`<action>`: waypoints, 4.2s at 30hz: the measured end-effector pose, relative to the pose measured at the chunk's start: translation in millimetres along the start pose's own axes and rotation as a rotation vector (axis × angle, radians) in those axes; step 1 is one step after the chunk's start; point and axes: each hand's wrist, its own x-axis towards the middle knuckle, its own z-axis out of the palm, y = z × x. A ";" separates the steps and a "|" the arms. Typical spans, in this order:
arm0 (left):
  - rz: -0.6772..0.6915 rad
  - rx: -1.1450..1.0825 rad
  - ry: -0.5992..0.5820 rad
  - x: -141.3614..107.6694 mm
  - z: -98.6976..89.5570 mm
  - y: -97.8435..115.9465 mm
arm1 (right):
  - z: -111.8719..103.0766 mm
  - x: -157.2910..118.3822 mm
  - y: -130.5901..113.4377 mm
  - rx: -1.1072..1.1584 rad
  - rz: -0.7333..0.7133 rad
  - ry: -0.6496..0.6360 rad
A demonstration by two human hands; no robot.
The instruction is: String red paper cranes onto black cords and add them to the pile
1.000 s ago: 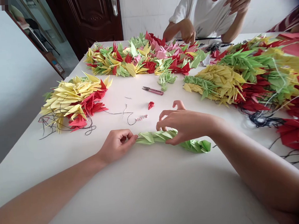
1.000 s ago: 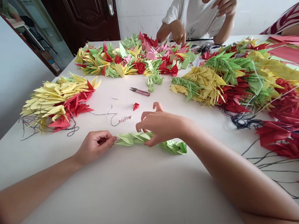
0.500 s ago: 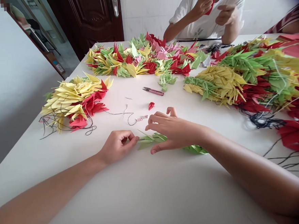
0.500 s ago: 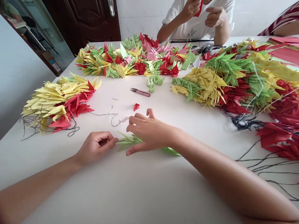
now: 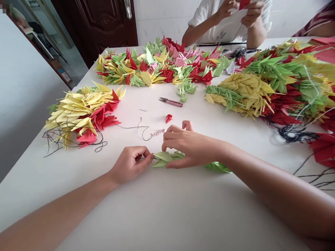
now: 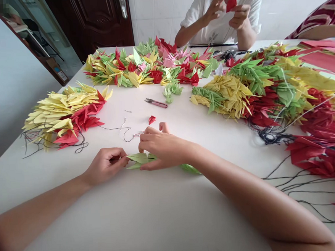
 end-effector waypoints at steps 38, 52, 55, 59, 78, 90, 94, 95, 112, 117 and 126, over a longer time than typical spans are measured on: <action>-0.070 -0.082 0.025 -1.9 -1.6 1.7 | -37.6 -30.8 28.4 -0.095 0.217 0.037; 0.041 -0.189 0.144 -1.1 -4.7 1.9 | -78.3 -95.1 30.8 -0.091 0.454 -0.045; 0.064 -0.185 0.131 -1.1 -4.9 0.8 | -64.4 -102.5 28.2 -0.045 0.416 -0.103; 0.094 -0.162 0.125 -1.3 -5.9 2.0 | -24.6 -102.7 20.9 0.067 0.272 -0.205; 0.187 -0.154 0.082 -0.8 -7.0 1.0 | 36.2 -133.6 22.0 0.001 0.474 0.140; 0.198 -0.138 0.078 -0.2 -6.4 -3.8 | 38.4 -109.3 1.1 0.130 0.431 0.191; 0.204 -0.117 0.087 -0.2 -6.2 -2.6 | 43.5 -108.0 2.2 0.150 0.436 0.241; 0.202 -0.109 0.089 -0.3 -6.1 -2.4 | 43.7 -109.6 3.2 0.155 0.438 0.246; 0.174 -0.058 0.091 -0.1 -5.2 -1.1 | 36.6 -129.8 18.8 0.170 0.436 0.208; 0.177 -0.055 0.079 0.2 -4.4 -0.3 | 37.0 -117.8 2.5 0.131 0.440 0.246; 0.185 -0.035 0.078 0.2 -3.6 -1.9 | 45.7 -101.0 -9.2 0.204 0.510 0.274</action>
